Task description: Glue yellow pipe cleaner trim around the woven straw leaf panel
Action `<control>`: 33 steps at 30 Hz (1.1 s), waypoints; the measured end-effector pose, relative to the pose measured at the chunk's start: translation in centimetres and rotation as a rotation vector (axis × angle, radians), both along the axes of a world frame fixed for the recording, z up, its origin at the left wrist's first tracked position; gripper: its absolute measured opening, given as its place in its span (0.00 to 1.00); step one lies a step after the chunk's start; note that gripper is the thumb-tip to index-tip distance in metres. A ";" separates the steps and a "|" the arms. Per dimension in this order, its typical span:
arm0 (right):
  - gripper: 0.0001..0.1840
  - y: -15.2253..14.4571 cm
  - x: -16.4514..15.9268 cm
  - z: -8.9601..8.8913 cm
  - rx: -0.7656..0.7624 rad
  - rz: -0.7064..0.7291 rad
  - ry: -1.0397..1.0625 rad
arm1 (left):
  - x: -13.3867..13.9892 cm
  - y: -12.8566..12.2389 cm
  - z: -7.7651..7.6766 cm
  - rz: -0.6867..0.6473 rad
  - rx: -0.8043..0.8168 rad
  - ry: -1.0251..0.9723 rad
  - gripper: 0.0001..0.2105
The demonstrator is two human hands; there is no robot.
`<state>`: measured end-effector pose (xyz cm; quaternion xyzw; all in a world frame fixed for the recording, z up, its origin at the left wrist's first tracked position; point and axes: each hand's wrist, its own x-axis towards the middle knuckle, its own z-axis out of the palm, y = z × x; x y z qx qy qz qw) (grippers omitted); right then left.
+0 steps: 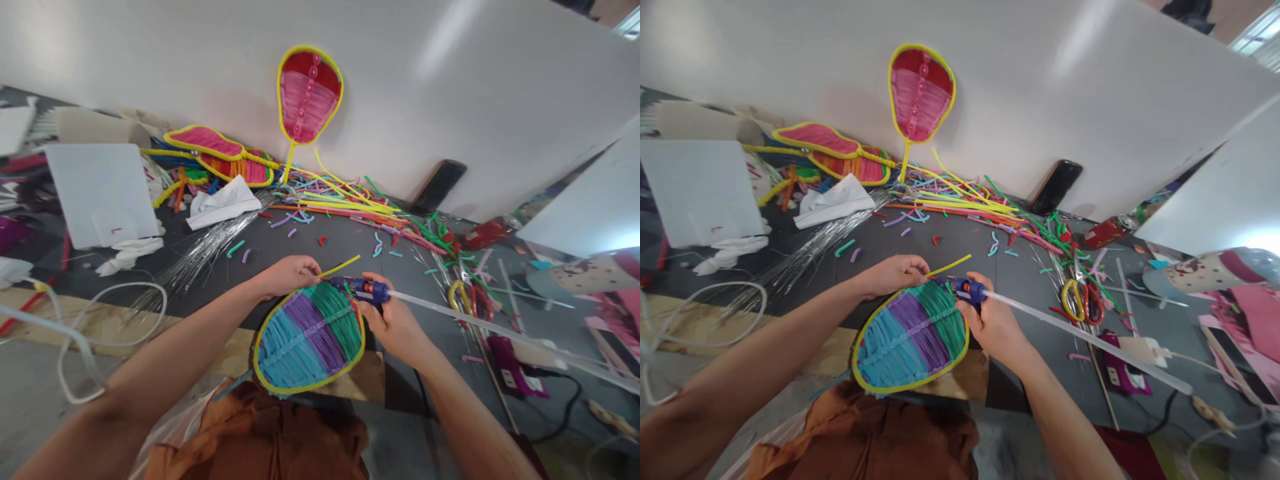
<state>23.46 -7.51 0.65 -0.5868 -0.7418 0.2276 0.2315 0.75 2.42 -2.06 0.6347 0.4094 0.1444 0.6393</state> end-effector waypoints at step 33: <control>0.28 2.7 10.3 -0.3 0.249 -0.310 -0.723 | -0.1 0.0 0.7 0.033 -0.088 -0.016 0.18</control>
